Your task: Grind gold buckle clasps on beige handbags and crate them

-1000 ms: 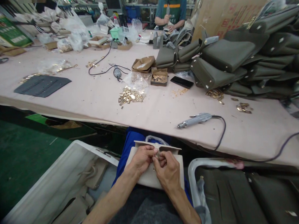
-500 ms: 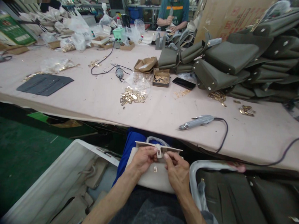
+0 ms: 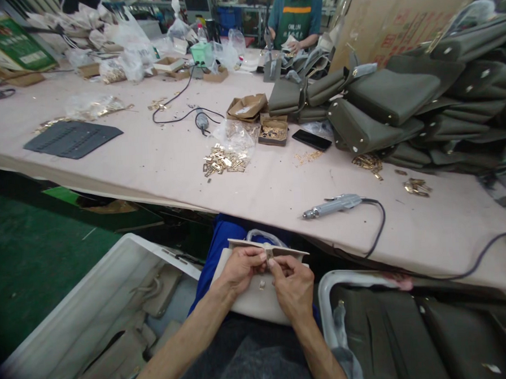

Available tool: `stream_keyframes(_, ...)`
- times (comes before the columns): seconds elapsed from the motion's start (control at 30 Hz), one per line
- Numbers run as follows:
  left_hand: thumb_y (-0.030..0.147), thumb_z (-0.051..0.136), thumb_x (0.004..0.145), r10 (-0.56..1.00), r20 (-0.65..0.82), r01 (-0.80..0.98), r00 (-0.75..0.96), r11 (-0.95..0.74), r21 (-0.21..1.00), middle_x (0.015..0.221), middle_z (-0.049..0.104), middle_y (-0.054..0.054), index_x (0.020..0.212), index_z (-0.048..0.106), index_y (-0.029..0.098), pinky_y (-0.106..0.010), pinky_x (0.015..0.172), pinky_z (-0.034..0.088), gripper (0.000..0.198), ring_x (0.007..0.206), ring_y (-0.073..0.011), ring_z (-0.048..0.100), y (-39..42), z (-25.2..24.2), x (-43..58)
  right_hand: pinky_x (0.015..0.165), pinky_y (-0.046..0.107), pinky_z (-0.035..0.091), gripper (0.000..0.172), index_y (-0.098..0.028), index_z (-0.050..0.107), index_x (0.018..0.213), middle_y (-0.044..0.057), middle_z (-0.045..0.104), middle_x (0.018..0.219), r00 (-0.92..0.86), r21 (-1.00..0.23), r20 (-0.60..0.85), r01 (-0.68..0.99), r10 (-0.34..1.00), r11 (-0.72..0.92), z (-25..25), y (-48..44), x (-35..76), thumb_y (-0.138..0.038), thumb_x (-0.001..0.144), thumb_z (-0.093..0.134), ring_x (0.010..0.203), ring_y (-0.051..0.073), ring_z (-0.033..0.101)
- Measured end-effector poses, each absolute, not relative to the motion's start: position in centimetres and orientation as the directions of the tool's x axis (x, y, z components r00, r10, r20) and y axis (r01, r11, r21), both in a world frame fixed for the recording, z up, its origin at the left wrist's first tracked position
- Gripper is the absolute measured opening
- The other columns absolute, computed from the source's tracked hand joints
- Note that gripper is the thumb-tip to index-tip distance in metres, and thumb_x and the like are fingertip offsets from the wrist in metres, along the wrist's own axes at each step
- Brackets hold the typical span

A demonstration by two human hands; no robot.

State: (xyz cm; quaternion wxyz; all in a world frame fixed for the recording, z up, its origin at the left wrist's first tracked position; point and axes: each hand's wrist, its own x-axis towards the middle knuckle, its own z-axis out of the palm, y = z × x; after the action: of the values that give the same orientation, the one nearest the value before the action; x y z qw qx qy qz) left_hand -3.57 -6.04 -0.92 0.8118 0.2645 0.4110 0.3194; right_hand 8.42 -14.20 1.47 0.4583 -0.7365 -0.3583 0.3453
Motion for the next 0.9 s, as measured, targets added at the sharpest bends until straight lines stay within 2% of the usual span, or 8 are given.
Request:
stream_keyframes(0.13, 0.031, 0.095, 0.050, 0.740, -0.500, -0.301, 0.450, 0.653, 0.695, 0.055, 0.063, -0.004, 0.066, 0.077, 0.008, -0.026, 0.054, 0.035, 0.033, 0.050, -0.0098, 0.049, -6.0, -1.1, -3.6, 0.057, 0.029, 0.055, 0.032, -0.020, 0.079, 0.089, 0.008, 0.076, 0.083, 0.514, -0.911, -0.139, 0.268, 0.847, -0.312, 1.3, -14.2, 8.6, -0.050, 0.084, 0.071, 0.065, 0.021, 0.068)
stream_keyframes(0.23, 0.030, 0.094, 0.051, 0.739, -0.501, -0.297, 0.450, 0.653, 0.697, 0.056, 0.064, -0.005, 0.067, 0.078, 0.008, -0.026, 0.055, 0.036, 0.032, 0.050, -0.0101, 0.050, -6.0, -1.1, -3.6, 0.055, 0.029, 0.053, 0.031, -0.020, 0.079, 0.087, 0.008, 0.076, 0.081, 0.501, -0.906, -0.143, 0.280, 0.854, -0.316, 1.4, -14.1, 8.9, -0.049, 0.083, 0.071, 0.061, 0.020, 0.066)
stream_keyframes(0.37, 0.026, 0.091, 0.054, 0.738, -0.476, -0.301, 0.479, 0.647, 0.701, 0.056, 0.063, -0.005, 0.067, 0.078, 0.008, -0.026, 0.055, 0.036, 0.026, 0.050, -0.0100, 0.050, -6.1, -1.0, -3.8, 0.049, 0.027, 0.048, 0.030, -0.018, 0.079, 0.083, 0.006, 0.074, 0.073, 0.475, -0.908, -0.199, 0.241, 0.857, -0.344, 1.9, -13.8, 9.2, -0.048, 0.080, 0.074, 0.051, 0.017, 0.061)
stream_keyframes(0.5, 0.023, 0.089, 0.054, 0.727, -0.478, -0.308, 0.492, 0.660, 0.686, 0.056, 0.063, -0.004, 0.067, 0.077, 0.008, -0.026, 0.056, 0.037, 0.023, 0.051, -0.0103, 0.051, -6.1, -0.8, -4.0, 0.045, 0.025, 0.045, 0.031, -0.017, 0.078, 0.080, 0.006, 0.071, 0.067, 0.467, -0.916, -0.224, 0.198, 0.855, -0.349, 2.5, -13.6, 9.3, -0.048, 0.077, 0.077, 0.051, 0.017, 0.059)
stream_keyframes(0.9, 0.023, 0.089, 0.054, 0.735, -0.490, -0.307, 0.468, 0.656, 0.690, 0.058, 0.066, -0.005, 0.070, 0.078, 0.007, -0.026, 0.056, 0.038, 0.025, 0.050, -0.0100, 0.052, -6.2, -1.1, -3.9, 0.045, 0.023, 0.041, 0.032, -0.015, 0.075, 0.080, 0.002, 0.063, 0.054, 0.405, -0.937, -0.265, 0.107, 0.875, -0.334, 1.4, -13.5, 10.0, -0.046, 0.078, 0.078, 0.045, 0.013, 0.055)
